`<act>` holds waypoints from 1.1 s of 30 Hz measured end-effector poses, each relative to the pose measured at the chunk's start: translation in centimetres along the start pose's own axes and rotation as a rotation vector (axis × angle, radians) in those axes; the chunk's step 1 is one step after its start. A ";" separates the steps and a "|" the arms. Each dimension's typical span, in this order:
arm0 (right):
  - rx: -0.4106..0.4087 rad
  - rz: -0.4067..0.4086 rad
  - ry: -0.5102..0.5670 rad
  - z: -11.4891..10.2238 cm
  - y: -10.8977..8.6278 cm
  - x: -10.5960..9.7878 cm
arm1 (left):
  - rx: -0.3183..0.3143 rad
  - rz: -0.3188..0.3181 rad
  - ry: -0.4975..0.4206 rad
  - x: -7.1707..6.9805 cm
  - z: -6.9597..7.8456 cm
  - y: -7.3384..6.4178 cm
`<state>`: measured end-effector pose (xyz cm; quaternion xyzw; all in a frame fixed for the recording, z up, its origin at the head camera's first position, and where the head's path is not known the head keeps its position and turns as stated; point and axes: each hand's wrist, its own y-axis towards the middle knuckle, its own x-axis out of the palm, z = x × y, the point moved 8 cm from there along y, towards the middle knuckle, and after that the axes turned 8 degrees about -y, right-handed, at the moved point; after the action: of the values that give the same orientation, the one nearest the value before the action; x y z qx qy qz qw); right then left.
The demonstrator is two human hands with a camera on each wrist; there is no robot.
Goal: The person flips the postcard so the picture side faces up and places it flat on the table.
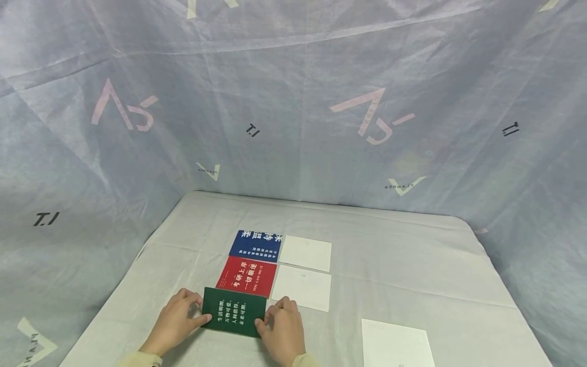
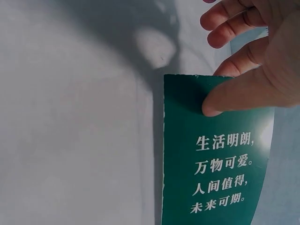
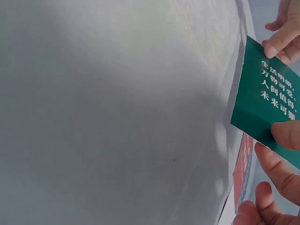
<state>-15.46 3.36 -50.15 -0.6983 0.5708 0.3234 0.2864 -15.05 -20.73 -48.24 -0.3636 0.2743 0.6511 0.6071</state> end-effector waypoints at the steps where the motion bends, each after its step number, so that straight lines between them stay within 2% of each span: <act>1: 0.000 0.007 0.001 0.1 0.0 -0.1 | 0.003 0.002 -0.002 0.0 0.1 0.0; 13: 0.002 0.073 -0.010 1.0 -0.4 -1.6 | 0.037 0.006 -0.020 0.4 1.7 0.2; 24: -0.001 0.128 -0.037 1.9 -0.6 -2.8 | 0.124 0.031 -0.047 0.8 2.9 0.4; 33: -0.045 0.199 -0.038 2.1 -1.3 -4.1 | 0.147 0.018 -0.096 1.0 3.4 0.6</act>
<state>-15.06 7.72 -48.20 -0.6383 0.6243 0.3759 0.2480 -16.07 -17.49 -47.15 -0.2842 0.2951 0.6513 0.6387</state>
